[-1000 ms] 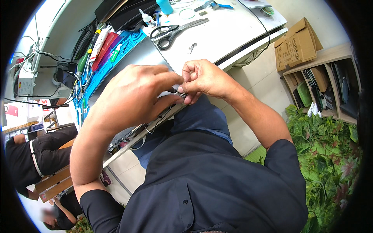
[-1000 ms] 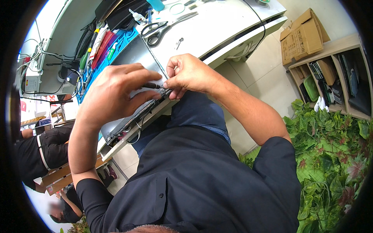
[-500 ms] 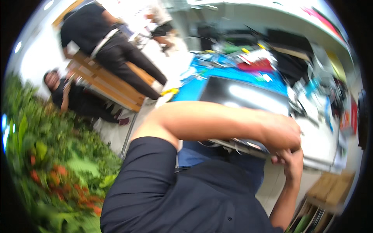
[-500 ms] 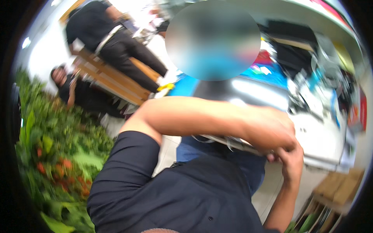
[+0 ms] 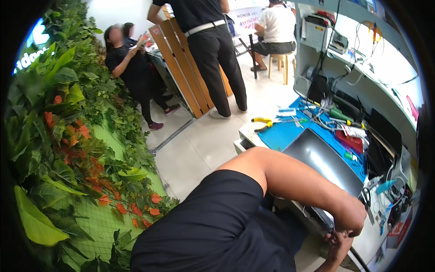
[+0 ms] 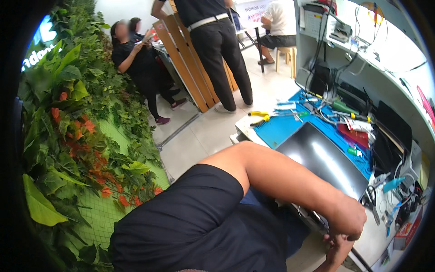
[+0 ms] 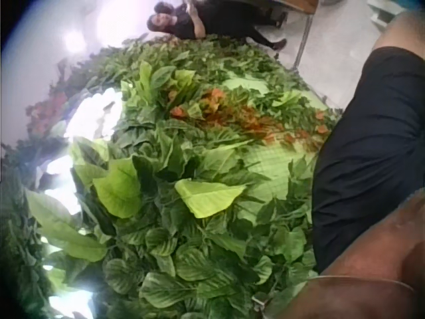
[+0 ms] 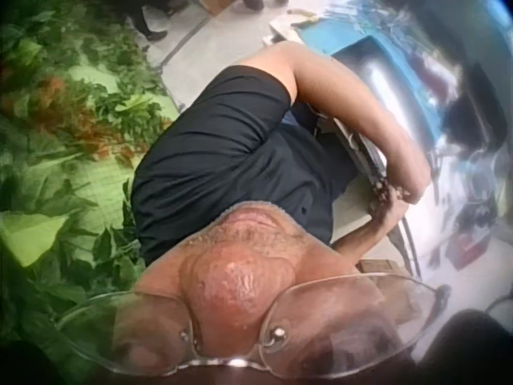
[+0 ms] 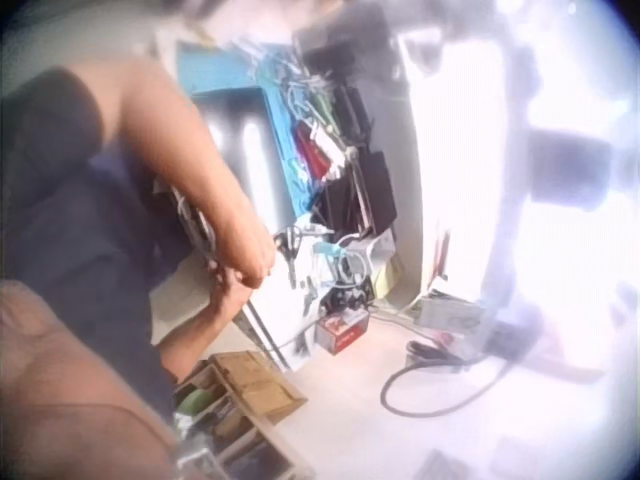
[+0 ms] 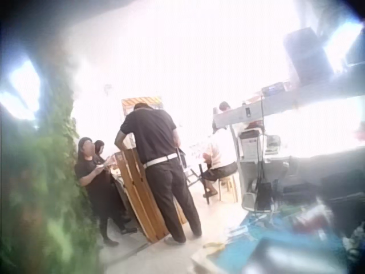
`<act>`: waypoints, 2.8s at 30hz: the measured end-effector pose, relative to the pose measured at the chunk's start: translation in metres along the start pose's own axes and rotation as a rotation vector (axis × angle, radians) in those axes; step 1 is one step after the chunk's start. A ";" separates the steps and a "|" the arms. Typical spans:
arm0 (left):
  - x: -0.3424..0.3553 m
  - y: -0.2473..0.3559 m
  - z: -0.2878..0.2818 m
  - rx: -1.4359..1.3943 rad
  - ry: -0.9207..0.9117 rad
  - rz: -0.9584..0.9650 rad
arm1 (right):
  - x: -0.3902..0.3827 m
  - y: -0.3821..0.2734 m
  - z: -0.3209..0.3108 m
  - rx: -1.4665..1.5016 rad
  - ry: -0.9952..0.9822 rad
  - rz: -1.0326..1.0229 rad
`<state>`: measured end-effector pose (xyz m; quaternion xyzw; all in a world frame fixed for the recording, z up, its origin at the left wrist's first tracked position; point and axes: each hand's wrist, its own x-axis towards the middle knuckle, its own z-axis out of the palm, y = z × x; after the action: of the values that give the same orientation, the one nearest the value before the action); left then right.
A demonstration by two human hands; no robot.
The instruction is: The person uses a screwdriver and their hands to remove a laptop screen from its bezel, then lifts and places the screen aside on the workbench.
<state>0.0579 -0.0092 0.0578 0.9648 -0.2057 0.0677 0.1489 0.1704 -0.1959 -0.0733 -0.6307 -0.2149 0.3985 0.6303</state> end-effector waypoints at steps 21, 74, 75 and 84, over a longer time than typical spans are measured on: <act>-0.304 -0.054 -0.041 0.092 0.848 -1.291 | -0.003 -0.047 0.039 0.062 -0.098 0.151; -0.058 -0.040 -0.084 -0.571 0.720 -0.001 | -0.020 -0.050 0.017 -0.009 -0.169 0.283; -0.057 -0.029 -0.073 -0.645 0.692 -0.014 | -0.020 -0.050 0.017 0.030 -0.190 0.296; -0.048 -0.013 0.008 -0.597 0.659 -0.032 | -0.024 -0.022 0.023 0.390 -0.165 0.260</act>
<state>0.0205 0.0182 0.0376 0.8095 -0.1430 0.3068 0.4798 0.1433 -0.1979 -0.0441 -0.4849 -0.1017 0.5601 0.6640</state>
